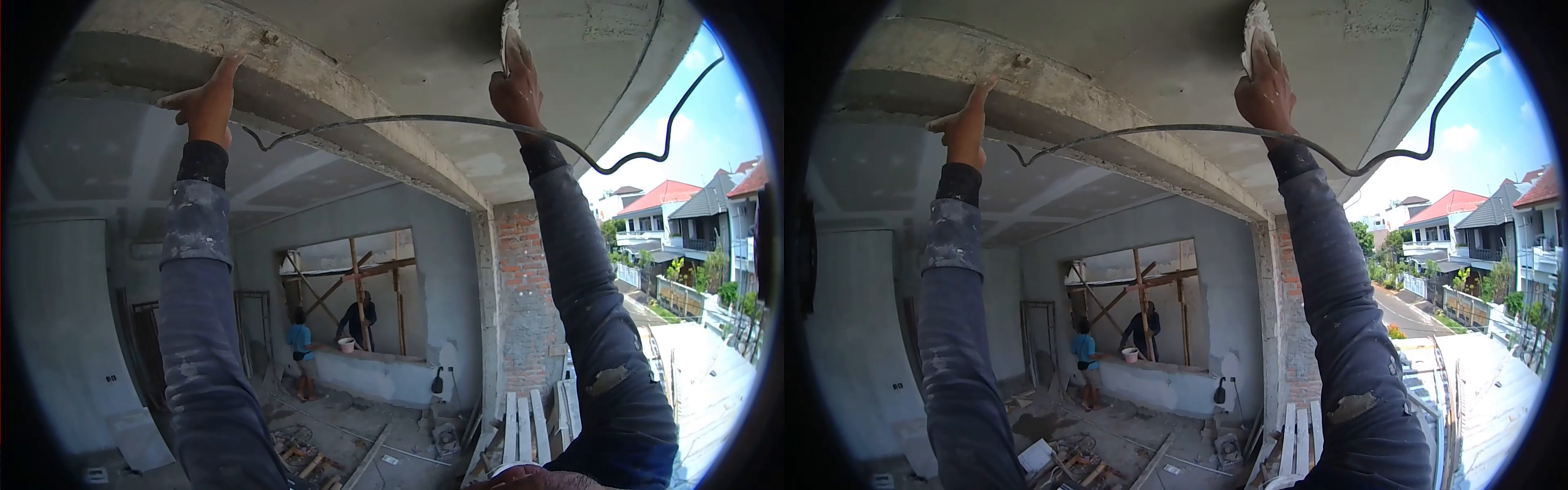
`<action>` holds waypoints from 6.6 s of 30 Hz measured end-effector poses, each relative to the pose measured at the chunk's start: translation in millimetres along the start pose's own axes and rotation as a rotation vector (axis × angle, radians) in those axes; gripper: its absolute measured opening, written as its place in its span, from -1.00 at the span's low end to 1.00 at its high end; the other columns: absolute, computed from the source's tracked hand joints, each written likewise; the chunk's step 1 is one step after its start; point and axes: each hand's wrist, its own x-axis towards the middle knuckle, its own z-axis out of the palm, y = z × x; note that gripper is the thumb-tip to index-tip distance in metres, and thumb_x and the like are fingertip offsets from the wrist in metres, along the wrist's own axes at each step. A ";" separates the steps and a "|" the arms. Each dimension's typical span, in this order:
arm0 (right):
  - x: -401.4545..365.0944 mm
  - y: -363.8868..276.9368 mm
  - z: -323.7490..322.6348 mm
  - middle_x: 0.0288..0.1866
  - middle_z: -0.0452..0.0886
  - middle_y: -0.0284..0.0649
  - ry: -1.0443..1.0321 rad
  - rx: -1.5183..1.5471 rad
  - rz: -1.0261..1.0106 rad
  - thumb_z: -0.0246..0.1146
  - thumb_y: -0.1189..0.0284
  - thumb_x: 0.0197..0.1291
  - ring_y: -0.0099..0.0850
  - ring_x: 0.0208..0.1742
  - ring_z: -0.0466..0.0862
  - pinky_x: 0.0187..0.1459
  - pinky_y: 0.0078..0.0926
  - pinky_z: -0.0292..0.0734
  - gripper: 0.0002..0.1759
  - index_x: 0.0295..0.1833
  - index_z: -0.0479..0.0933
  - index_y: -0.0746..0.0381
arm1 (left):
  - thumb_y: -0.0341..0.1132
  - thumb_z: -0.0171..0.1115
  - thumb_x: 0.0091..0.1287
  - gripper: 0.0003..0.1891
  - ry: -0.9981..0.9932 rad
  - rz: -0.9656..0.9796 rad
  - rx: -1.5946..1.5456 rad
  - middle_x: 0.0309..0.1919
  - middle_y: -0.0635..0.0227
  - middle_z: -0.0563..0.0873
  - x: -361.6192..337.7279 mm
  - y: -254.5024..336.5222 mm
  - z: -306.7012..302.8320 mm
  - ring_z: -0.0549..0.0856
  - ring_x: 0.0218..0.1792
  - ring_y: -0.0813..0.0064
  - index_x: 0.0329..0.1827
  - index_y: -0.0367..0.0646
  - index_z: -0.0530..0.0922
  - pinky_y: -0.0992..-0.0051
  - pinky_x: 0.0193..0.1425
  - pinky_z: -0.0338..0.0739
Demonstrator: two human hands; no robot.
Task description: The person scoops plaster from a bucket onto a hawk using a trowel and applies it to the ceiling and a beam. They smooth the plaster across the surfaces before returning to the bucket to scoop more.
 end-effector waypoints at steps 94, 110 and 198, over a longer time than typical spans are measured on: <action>9.3 66.5 -82.8 0.26 0.41 0.10 -0.113 0.008 -0.082 -0.03 0.71 -0.04 0.07 0.30 0.40 0.30 -0.19 0.32 -0.35 0.29 0.31 0.35 | 0.08 0.56 -0.09 0.35 0.175 0.039 0.018 0.32 -0.15 0.18 -3.9 1.0 4.7 0.27 0.37 0.23 0.36 -0.57 -0.34 0.33 0.45 0.15; 77.8 187.3 -140.7 0.19 0.45 0.20 0.093 -0.136 -0.260 -0.04 0.73 -0.05 0.13 0.27 0.41 0.28 -0.15 0.34 -0.33 0.31 0.29 0.40 | -0.03 0.59 -0.10 0.36 0.078 0.030 -0.112 0.34 -0.06 0.24 -2.9 -0.6 1.7 0.32 0.34 0.36 0.38 -0.55 -0.37 0.41 0.43 0.18; 159.9 82.1 -155.0 0.34 0.33 0.09 0.260 -0.290 0.074 0.04 0.48 0.03 0.09 0.34 0.33 0.32 -0.05 0.25 -0.31 0.38 0.26 0.33 | 0.12 0.53 -0.12 0.46 0.147 0.024 -0.036 0.35 -0.36 0.03 -18.4 8.1 3.0 0.18 0.40 0.02 0.41 -0.54 -0.48 0.25 0.42 0.21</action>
